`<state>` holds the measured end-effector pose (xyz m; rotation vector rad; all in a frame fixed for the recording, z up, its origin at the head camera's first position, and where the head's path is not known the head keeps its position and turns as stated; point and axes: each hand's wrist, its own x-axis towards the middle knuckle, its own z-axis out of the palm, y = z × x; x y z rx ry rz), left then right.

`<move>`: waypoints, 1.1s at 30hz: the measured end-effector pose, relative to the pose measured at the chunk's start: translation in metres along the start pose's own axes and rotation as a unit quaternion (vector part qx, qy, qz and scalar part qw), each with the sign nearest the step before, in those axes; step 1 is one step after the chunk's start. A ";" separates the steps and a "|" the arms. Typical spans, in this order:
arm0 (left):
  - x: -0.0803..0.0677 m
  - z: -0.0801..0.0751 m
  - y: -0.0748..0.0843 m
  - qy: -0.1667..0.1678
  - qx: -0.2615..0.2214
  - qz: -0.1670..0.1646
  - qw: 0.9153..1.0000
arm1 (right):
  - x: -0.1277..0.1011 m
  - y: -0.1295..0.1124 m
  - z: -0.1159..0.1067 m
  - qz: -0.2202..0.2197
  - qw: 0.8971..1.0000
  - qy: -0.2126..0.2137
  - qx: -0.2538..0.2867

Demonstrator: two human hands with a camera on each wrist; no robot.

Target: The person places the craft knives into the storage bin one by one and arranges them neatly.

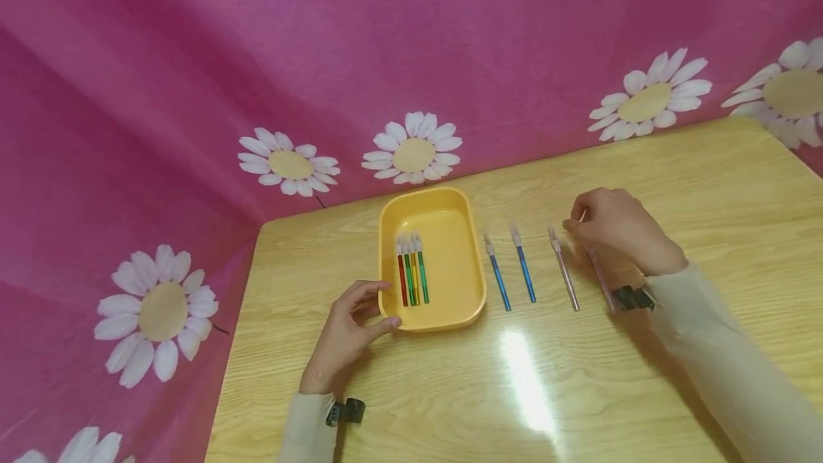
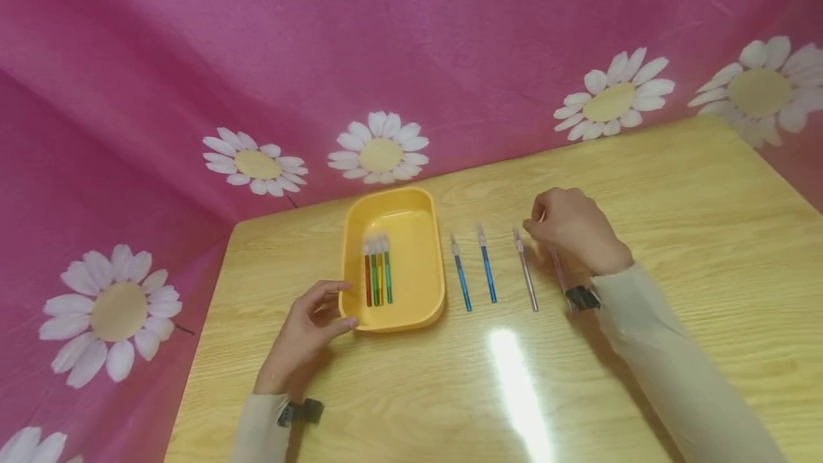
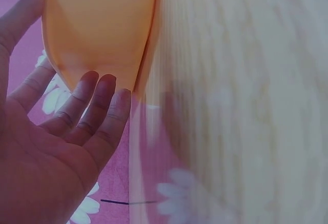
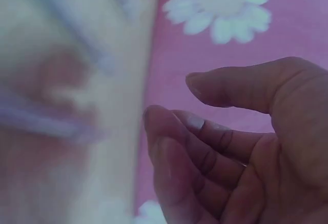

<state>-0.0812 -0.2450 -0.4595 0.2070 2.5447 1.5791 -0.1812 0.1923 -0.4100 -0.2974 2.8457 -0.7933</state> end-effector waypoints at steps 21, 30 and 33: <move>0.001 0.000 -0.002 0.002 -0.012 -0.026 1.000 | -0.015 0.039 0.023 0.085 0.991 -0.097 0.047; 0.001 0.001 -0.001 0.003 -0.017 -0.021 1.000 | -0.016 0.041 0.025 0.094 0.991 -0.080 0.058; 0.000 0.001 -0.001 0.003 -0.019 -0.021 1.000 | -0.017 0.043 0.024 0.086 0.993 -0.069 0.052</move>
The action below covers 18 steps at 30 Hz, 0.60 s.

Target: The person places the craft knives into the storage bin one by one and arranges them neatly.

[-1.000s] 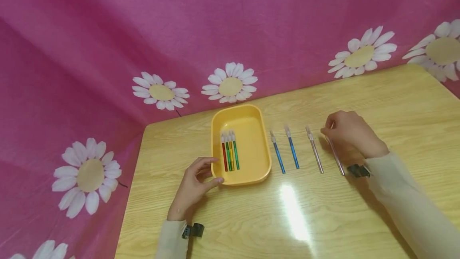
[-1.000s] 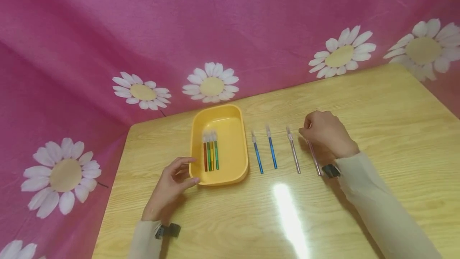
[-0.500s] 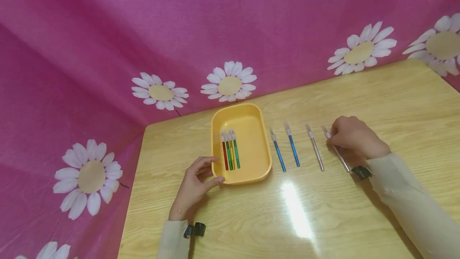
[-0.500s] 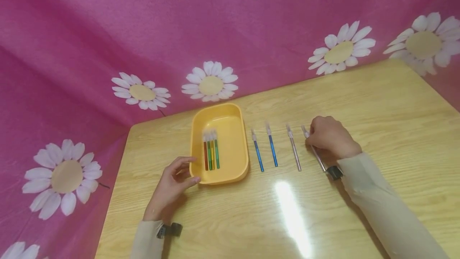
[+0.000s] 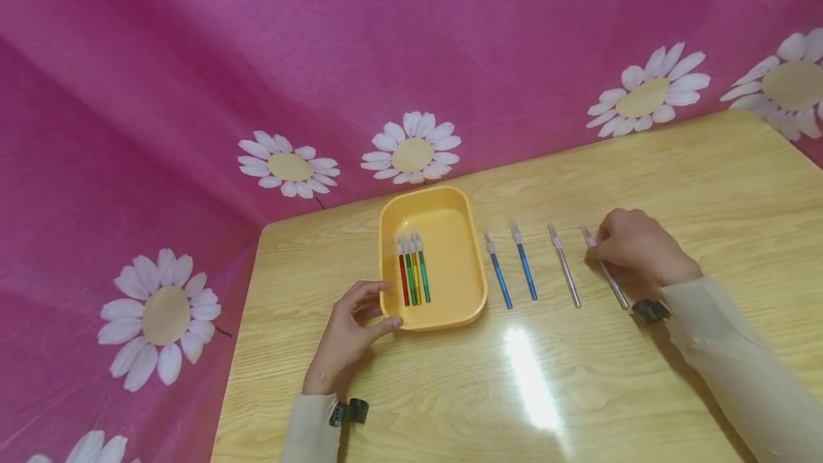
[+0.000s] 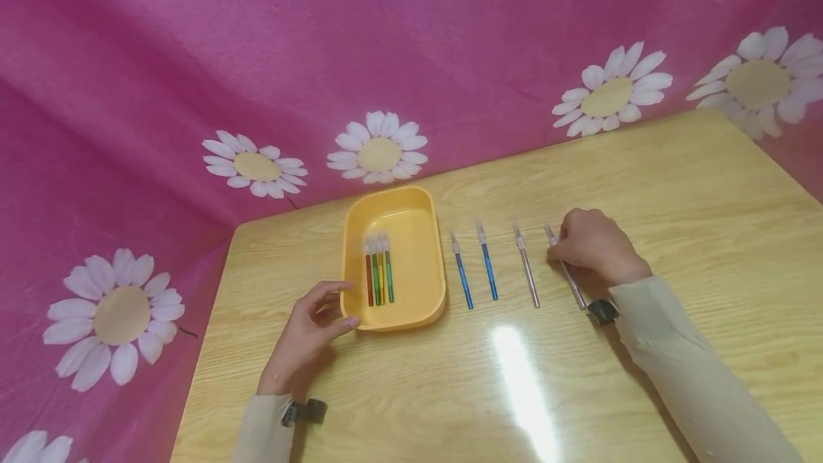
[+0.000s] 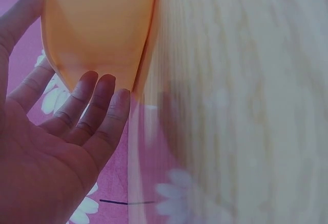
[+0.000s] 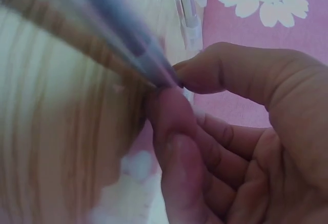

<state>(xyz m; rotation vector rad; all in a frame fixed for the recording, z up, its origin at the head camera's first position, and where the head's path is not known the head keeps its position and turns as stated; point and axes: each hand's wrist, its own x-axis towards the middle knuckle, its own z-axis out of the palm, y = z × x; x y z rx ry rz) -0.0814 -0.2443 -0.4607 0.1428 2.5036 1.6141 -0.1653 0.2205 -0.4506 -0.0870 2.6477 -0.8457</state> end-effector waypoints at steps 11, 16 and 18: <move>0.000 0.000 -0.001 0.002 0.004 -0.003 1.000 | 0.003 -0.025 -0.008 -0.042 0.997 0.063 -0.001; 0.000 0.001 -0.002 0.002 0.005 -0.006 1.000 | 0.013 -0.058 -0.005 -0.066 0.994 0.082 0.025; 0.001 0.002 -0.002 0.005 0.002 -0.006 1.000 | 0.019 -0.078 -0.001 -0.074 0.993 0.082 0.044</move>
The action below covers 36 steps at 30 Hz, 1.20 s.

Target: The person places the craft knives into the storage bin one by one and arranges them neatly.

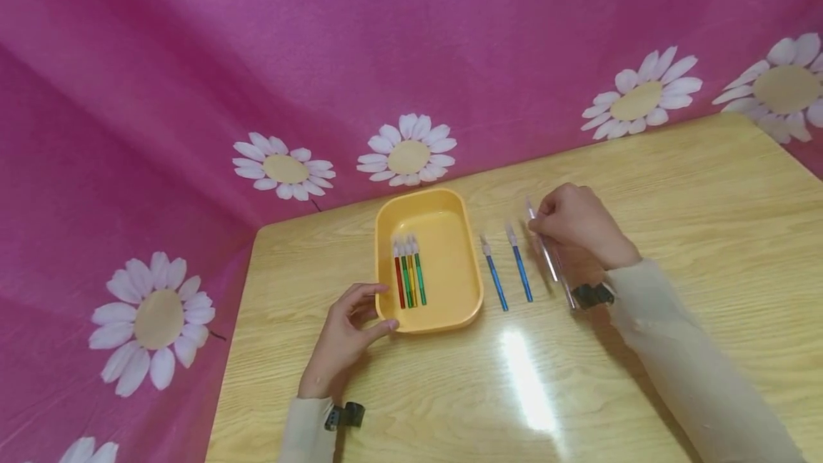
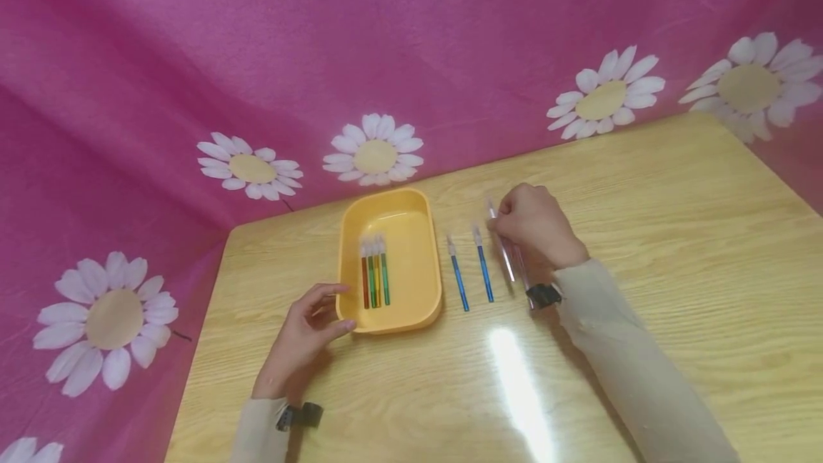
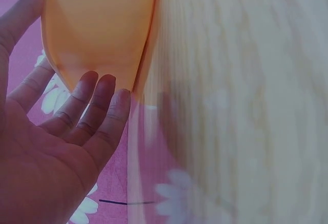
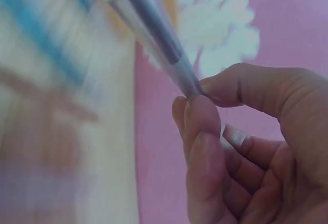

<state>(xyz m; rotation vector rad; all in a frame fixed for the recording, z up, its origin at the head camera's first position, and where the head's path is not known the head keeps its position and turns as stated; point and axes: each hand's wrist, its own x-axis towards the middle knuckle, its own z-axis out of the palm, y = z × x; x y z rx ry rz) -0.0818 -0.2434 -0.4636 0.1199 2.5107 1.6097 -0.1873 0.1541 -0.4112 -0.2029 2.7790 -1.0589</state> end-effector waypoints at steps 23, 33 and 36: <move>0.000 0.000 0.002 -0.002 -0.006 -0.007 1.000 | 0.072 -0.123 0.126 0.027 0.998 -0.039 0.045; 0.000 -0.003 0.003 -0.005 -0.005 0.000 1.000 | 0.069 -0.118 0.135 0.026 0.998 -0.062 -0.006; 0.000 -0.001 0.002 -0.006 -0.003 0.003 1.000 | 0.068 -0.115 0.136 0.034 0.996 -0.082 -0.003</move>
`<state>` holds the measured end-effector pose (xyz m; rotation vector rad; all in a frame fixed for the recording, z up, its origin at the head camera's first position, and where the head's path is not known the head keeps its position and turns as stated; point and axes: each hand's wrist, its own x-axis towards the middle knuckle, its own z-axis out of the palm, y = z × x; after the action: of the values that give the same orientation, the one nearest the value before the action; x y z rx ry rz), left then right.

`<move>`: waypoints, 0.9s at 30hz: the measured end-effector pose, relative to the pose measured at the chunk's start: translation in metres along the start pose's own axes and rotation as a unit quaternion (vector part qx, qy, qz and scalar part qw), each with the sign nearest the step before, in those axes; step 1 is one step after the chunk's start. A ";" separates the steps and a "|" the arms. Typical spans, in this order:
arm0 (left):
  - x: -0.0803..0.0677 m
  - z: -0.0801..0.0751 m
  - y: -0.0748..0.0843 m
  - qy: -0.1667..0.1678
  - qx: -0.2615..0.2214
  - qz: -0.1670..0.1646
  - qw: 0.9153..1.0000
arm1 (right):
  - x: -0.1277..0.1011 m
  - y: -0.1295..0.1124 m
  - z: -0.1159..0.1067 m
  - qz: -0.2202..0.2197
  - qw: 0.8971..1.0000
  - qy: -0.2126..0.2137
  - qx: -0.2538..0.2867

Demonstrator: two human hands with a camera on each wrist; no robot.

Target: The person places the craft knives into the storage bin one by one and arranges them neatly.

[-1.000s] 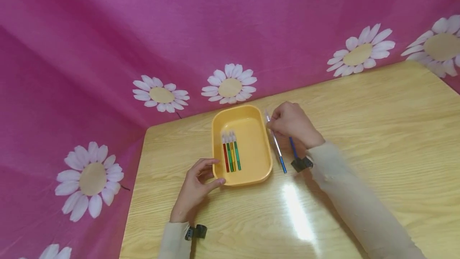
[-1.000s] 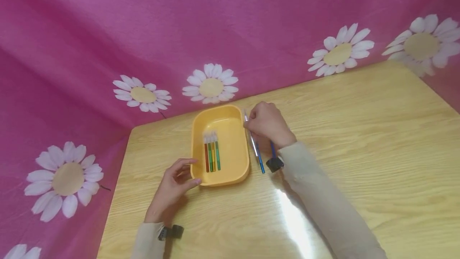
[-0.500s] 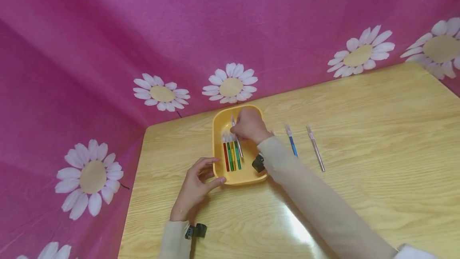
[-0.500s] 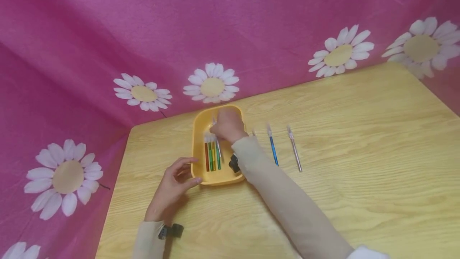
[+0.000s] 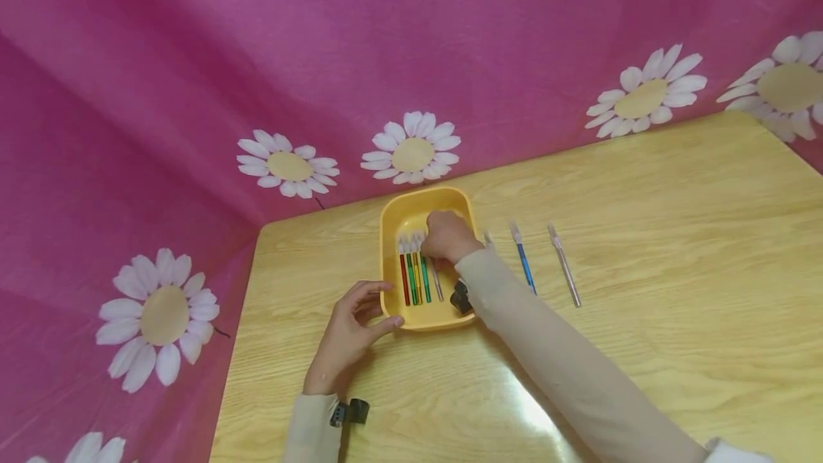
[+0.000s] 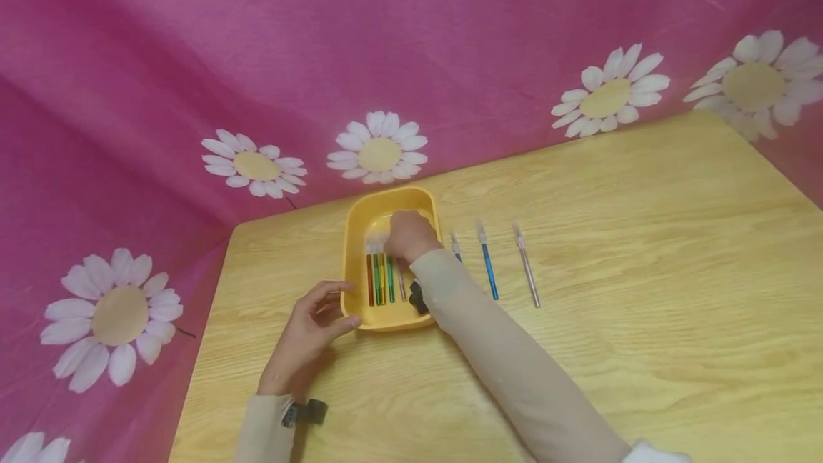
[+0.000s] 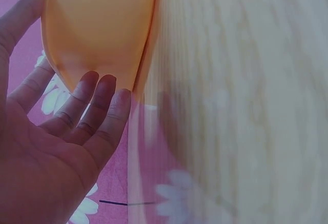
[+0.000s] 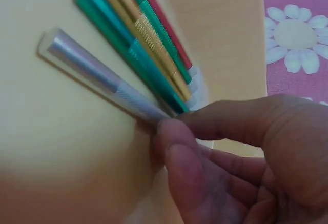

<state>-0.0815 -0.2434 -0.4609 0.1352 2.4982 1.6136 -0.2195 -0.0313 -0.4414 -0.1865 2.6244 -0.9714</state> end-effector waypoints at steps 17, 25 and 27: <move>0.001 -0.001 0.004 -0.002 0.010 0.003 1.000 | -0.007 -0.007 -0.014 -0.017 1.000 -0.006 0.008; 0.001 -0.001 0.003 -0.001 0.008 -0.004 1.000 | -0.035 -0.013 -0.053 -0.057 0.997 0.003 0.047; 0.001 -0.001 0.003 -0.002 0.008 -0.005 1.000 | -0.040 -0.007 -0.064 -0.065 0.997 0.014 0.046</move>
<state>-0.0830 -0.2427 -0.4580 0.1265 2.5057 1.5880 -0.2044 0.0115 -0.3802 -0.3253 2.6133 -1.1437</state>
